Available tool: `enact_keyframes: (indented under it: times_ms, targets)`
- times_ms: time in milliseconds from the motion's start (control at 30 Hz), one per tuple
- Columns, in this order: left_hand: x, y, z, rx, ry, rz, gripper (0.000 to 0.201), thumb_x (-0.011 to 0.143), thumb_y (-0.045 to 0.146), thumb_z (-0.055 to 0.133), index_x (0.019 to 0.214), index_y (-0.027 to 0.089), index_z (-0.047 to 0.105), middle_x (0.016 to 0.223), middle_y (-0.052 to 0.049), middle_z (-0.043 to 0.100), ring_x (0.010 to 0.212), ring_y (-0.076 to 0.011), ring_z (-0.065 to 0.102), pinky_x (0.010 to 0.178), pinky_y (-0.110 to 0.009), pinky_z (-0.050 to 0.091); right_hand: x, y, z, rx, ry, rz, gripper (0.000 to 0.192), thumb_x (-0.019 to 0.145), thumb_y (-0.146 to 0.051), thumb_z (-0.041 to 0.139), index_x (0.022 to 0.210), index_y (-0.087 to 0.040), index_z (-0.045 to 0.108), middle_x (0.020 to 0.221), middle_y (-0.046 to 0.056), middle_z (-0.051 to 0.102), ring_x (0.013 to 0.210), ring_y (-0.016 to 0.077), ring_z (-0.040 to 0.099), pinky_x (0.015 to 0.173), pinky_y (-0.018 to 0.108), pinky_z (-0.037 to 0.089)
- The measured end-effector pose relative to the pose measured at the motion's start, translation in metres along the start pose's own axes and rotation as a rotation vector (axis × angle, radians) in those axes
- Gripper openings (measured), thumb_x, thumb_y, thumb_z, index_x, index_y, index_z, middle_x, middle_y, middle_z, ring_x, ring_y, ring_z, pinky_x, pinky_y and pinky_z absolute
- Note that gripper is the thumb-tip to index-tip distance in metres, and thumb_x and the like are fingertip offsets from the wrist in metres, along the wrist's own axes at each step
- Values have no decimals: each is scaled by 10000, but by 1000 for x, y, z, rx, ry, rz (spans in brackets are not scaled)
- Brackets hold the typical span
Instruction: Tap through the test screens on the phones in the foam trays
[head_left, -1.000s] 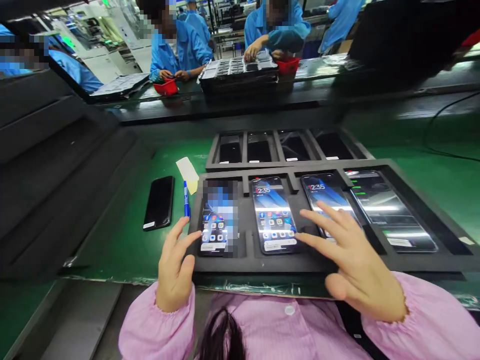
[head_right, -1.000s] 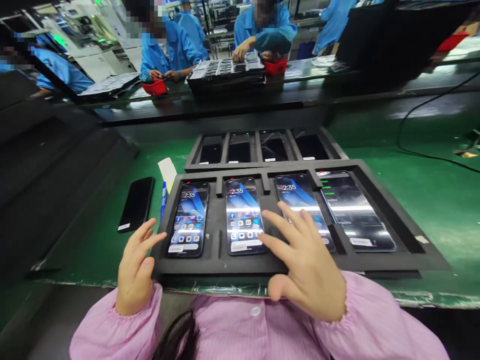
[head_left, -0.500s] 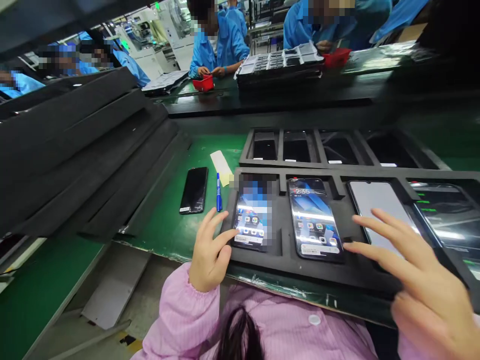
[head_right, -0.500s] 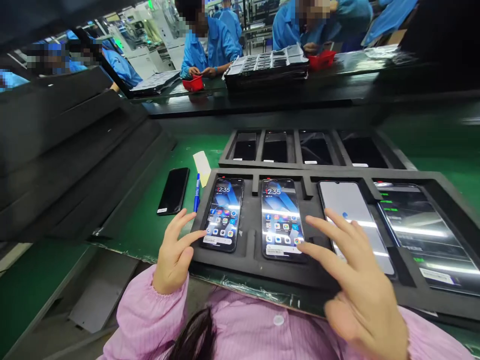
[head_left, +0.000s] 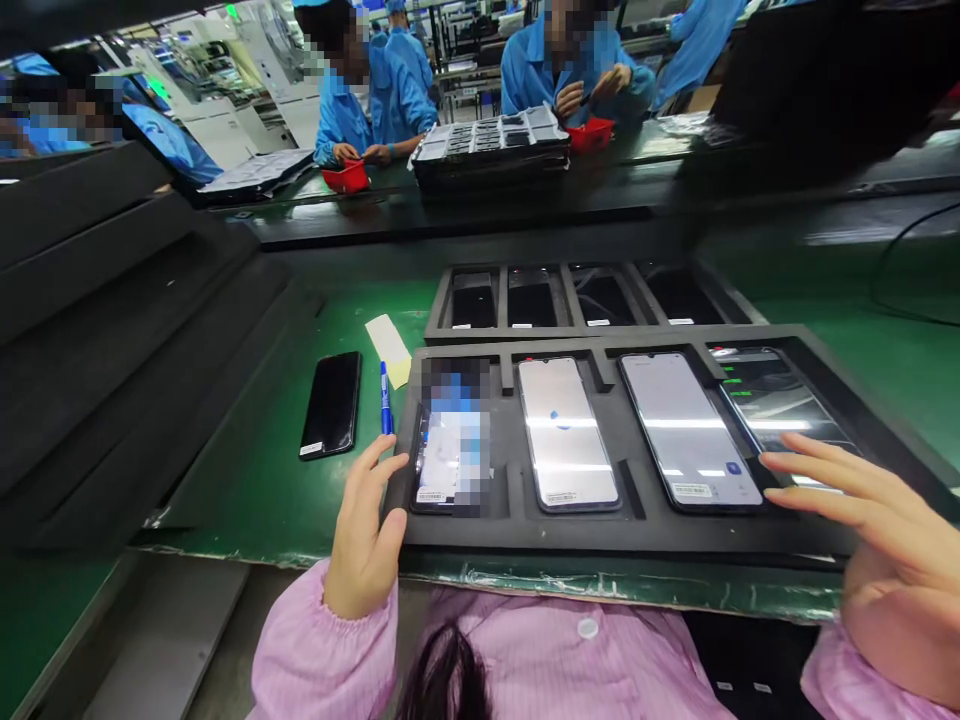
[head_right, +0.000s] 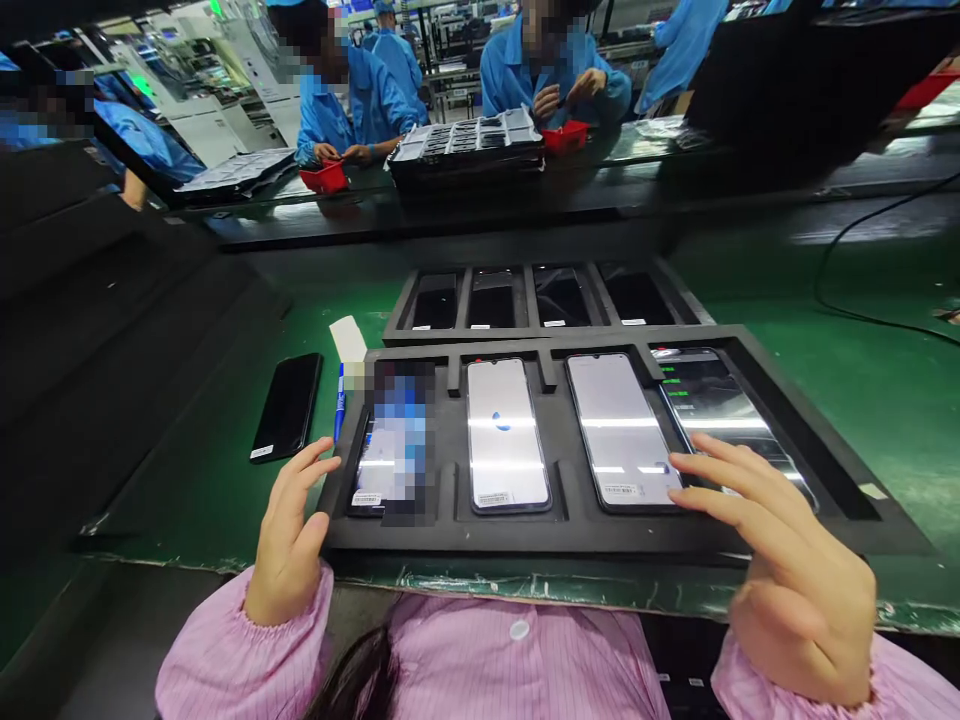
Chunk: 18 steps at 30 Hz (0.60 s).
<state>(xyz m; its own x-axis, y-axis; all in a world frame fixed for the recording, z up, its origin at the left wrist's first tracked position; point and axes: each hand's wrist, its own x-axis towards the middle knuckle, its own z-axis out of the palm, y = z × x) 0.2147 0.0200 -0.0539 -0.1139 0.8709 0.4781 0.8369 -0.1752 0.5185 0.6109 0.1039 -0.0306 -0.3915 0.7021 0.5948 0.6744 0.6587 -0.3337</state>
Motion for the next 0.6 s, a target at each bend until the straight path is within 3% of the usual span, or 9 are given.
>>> enact_keyframes:
  times_ms: [100,267,433,600]
  targets:
    - [1,1,2,-16,2,4,367,898,297,349,1228,207,483,1349,-107,468,1245,-241,445,1019,-411,400,1,-2,3,149,22,-5,558,897,-576,164,1082,-281,601,1097,113,629,1180,325,521,1054,512,362]
    - [-6,-6,11,-117,84,-49,390,882,322,405,1249,208,475,1365,-108,456,1274,-257,422,1059,-438,366,0,2,8,82,-9,-10,537,912,-566,232,963,-219,639,1064,116,639,1168,326,526,1054,513,348]
    - [-8,-11,24,-331,241,-219,396,802,296,532,1180,181,508,1344,-138,473,1250,-305,464,1059,-480,385,-2,6,7,-57,96,67,613,927,-553,193,839,-220,700,1106,102,610,1187,331,494,1019,553,357]
    - [-1,-6,27,-372,352,-234,346,749,286,562,1076,174,570,1264,-130,548,1177,-323,533,1018,-521,429,0,11,6,-259,-67,122,742,880,-649,118,909,-223,726,1247,144,549,1254,420,386,928,699,311]
